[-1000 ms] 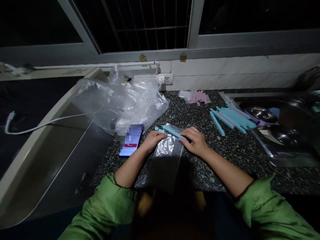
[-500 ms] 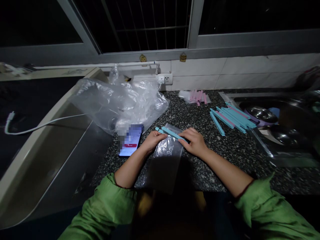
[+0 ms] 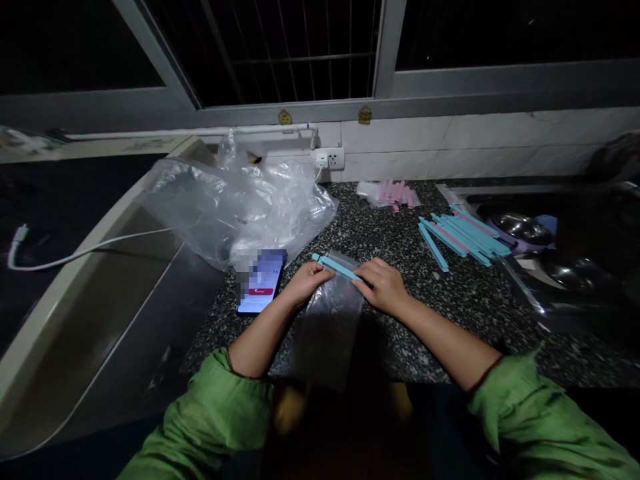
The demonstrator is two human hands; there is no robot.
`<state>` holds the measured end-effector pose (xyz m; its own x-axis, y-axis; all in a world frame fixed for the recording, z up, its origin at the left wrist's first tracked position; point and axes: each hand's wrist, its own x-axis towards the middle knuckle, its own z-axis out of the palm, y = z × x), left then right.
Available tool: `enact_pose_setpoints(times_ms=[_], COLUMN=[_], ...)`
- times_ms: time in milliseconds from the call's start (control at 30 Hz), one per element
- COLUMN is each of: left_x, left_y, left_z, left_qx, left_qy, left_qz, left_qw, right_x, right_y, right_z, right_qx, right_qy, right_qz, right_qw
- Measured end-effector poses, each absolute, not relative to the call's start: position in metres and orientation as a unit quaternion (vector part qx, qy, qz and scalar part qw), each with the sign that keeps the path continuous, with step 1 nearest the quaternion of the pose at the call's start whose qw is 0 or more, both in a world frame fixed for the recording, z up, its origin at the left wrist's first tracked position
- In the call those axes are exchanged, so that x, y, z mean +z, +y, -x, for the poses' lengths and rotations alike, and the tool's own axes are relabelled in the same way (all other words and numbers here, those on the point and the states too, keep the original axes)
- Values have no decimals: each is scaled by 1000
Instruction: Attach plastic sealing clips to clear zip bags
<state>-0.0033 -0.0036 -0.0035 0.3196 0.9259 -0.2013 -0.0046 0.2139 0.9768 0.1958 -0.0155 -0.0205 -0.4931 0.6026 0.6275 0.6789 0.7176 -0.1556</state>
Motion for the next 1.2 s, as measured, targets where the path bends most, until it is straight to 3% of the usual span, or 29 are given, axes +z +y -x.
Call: enact_pose_setpoints(times_ms=[267,467,667,867,1000,1200], left_x=[3,0,-2,0,-3,-8], left_y=[-5,-2,0,0,1,3], left_z=[4,4,6,7,8,8], left_qx=[434,468,491,500,519,541], left_qy=[449,481,450,445,448,449], left_qz=[-499,-494,-492,-509,-512,-506], left_qw=[600,554,561,541,517,500], right_x=[-16,-15,-17,-15,-12,-12], right_y=[-19,-20,-10,-2,-5,-7], right_z=[-195,-193,-201,-204,-200,-200], right_qx=[-128,-103,85,427,476,446], right_qy=[-869,-871,-747,-615,-565,-601], right_qz=[383,391,505,536,529,538], right_qw=[285,281,424,389,418,388])
